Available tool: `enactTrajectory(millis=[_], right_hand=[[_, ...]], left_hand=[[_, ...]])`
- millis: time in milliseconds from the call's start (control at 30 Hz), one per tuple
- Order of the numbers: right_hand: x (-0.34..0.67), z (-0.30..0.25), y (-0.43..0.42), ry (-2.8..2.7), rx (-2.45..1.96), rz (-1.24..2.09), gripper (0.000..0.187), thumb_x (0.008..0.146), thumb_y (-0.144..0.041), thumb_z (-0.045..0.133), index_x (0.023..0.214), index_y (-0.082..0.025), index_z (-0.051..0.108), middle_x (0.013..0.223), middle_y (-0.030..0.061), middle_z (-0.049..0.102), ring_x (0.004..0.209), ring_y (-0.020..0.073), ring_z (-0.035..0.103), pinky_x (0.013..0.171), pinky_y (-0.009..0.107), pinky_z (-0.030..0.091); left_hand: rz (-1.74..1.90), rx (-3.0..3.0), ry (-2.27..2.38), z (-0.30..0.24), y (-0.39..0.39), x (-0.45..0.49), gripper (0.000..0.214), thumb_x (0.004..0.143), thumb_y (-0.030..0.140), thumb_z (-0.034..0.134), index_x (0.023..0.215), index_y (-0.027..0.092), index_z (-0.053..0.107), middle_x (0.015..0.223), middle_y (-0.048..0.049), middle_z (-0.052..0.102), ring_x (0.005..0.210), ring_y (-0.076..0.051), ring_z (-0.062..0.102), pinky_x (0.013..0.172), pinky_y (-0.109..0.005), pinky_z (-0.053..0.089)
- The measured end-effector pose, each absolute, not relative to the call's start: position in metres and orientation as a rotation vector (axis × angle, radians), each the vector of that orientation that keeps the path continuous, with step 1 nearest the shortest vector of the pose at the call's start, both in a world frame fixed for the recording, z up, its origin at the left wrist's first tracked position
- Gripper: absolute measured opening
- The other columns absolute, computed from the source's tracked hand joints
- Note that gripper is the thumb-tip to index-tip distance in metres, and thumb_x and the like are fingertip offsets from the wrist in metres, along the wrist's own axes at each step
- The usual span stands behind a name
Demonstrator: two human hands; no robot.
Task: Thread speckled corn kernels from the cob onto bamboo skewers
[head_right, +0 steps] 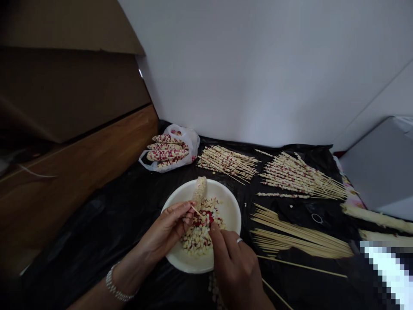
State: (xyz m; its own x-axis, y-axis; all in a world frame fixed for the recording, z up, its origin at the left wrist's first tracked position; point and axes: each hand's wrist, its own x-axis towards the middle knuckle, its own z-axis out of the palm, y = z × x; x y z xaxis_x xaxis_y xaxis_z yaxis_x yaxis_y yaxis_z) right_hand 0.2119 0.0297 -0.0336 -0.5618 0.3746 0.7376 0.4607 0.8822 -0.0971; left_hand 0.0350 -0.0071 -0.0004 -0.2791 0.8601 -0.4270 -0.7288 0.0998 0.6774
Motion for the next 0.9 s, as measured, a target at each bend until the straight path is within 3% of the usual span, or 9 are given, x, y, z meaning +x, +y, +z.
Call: enactTrajectory(millis=[333,433,533,633,900], right_hand=[[0.210,-0.029,0.031,-2.216,-0.574,-0.133,0.033,0.086,-0.008,0.055,0.119,-0.007,0.054,0.091,0.0096,0.069,0.077,0.0120,0.063,0.065,0.022,0.047],[0.215,-0.033,0.037,-2.215,-0.605,-0.136,0.036,0.084,-0.009,0.057,0.121,-0.009,0.054,0.096,0.0095,0.069,0.078,0.0116,0.063,0.068,0.021,0.047],[0.219,-0.038,0.042,-2.214,-0.637,-0.151,0.040,0.083,-0.007,0.058,0.123,-0.011,0.053,0.097,0.0081,0.070,0.079,0.0113,0.063,0.072,0.021,0.047],[0.220,-0.041,0.043,-2.219,-0.642,-0.165,0.041,0.084,-0.008,0.057,0.125,-0.012,0.053,0.096,0.0070,0.070,0.076,0.0107,0.063,0.071,0.021,0.046],[0.217,-0.040,0.040,-2.224,-0.598,-0.174,0.040,0.083,-0.008,0.059,0.123,-0.010,0.054,0.095,0.0071,0.069,0.075,0.0104,0.062,0.067,0.022,0.045]], left_hand=[[1.332,0.245,0.904,-0.006,-0.014,0.045,0.011,0.077,0.017,0.070,0.084,0.009,0.072,0.085,-0.0065,0.070,0.074,-0.007,0.063,0.074,-0.015,0.049],[1.339,0.132,0.758,-0.006,-0.013,0.038,0.017,0.082,0.012,0.062,0.095,0.006,0.070,0.097,-0.0115,0.071,0.094,-0.016,0.066,0.093,-0.026,0.048],[1.367,0.116,0.711,-0.004,-0.012,0.030,0.030,0.075,-0.003,0.056,0.103,0.002,0.066,0.106,-0.0165,0.070,0.109,-0.023,0.062,0.104,-0.035,0.041],[1.415,0.199,0.767,-0.002,-0.011,0.025,0.033,0.075,-0.005,0.056,0.106,0.003,0.065,0.109,-0.0153,0.070,0.111,-0.022,0.062,0.105,-0.033,0.040],[1.441,0.239,0.880,-0.003,-0.010,0.025,0.022,0.082,0.012,0.063,0.104,0.010,0.066,0.114,-0.0134,0.068,0.109,-0.020,0.063,0.098,-0.029,0.047]])
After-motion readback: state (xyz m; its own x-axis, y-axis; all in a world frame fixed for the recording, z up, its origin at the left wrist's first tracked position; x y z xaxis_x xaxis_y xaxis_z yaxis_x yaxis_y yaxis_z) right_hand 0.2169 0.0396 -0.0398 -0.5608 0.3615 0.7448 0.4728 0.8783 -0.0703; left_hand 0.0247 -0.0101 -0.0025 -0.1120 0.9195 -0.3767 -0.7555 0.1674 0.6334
